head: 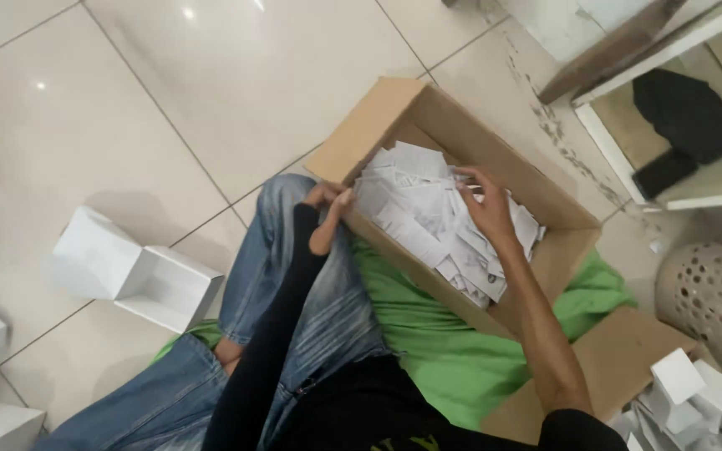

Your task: The person sits on the floor surrounded by scattered white product boxes and folds cardboard boxes one at a time, pressing the flaps into shape. They also pick paper inserts from a cardboard box and place an insert inside a folded box.

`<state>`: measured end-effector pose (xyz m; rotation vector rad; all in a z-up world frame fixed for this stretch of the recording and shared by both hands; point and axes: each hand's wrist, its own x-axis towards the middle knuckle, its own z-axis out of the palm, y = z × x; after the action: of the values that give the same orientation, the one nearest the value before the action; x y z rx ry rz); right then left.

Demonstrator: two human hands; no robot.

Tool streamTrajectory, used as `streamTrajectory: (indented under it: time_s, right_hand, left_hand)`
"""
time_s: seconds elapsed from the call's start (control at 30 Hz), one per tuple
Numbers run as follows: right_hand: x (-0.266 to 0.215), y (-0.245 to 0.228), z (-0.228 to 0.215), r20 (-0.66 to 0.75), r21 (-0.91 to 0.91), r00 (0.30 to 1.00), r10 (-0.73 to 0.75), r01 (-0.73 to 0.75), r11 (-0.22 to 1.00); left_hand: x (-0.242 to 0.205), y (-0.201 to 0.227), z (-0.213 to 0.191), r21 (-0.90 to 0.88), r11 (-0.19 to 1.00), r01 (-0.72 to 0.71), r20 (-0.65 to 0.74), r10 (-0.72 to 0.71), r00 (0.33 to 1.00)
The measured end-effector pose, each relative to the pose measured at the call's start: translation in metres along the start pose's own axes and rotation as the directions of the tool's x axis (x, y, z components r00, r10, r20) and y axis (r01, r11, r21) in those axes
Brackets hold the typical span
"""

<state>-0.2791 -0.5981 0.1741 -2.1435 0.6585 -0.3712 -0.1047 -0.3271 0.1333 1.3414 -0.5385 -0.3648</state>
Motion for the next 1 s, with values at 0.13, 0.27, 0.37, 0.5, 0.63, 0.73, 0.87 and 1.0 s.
streamTrajectory:
  time_s: [0.13,0.27,0.37,0.5,0.63,0.73,0.87,1.0]
  right_hand:
    - [0.008,0.037,0.021,0.172,-0.199,0.949,-0.263,0.295,0.934]
    - [0.050,0.072,0.064,0.178,-0.352,0.939,-0.293,0.339,0.872]
    - [0.076,0.087,0.079,0.115,-0.455,0.895,-0.431,0.433,0.778]
    - [0.089,0.062,0.065,0.027,-0.069,0.999,0.040,-0.038,0.997]
    - [0.070,0.077,0.060,0.328,0.617,0.937,0.125,-0.312,0.722]
    - [0.071,0.077,0.064,0.114,0.180,0.993,0.022,-0.043,0.983]
    - [0.069,0.096,0.082,0.108,-0.188,0.991,-0.080,0.100,0.977]
    - [0.068,0.138,0.086,0.061,-0.143,0.995,0.077,-0.068,0.987]
  left_hand:
    - [0.051,-0.014,0.064,0.088,0.996,0.026,0.317,-0.053,0.947]
    - [0.064,-0.160,0.067,0.324,0.943,-0.076,0.426,-0.073,0.902]
    - [0.066,-0.195,0.067,0.568,0.798,-0.200,0.452,-0.099,0.887]
    - [0.076,-0.133,0.069,0.584,0.800,-0.139,0.379,-0.117,0.918]
    - [0.086,-0.081,0.072,0.190,0.943,0.273,0.433,-0.330,0.839]
    - [0.079,-0.061,0.072,0.310,0.910,0.274,0.400,-0.386,0.831]
    - [0.067,-0.082,0.074,0.323,0.946,-0.020,0.295,-0.081,0.952]
    - [0.059,-0.090,0.070,0.397,0.910,-0.117,0.202,0.038,0.979]
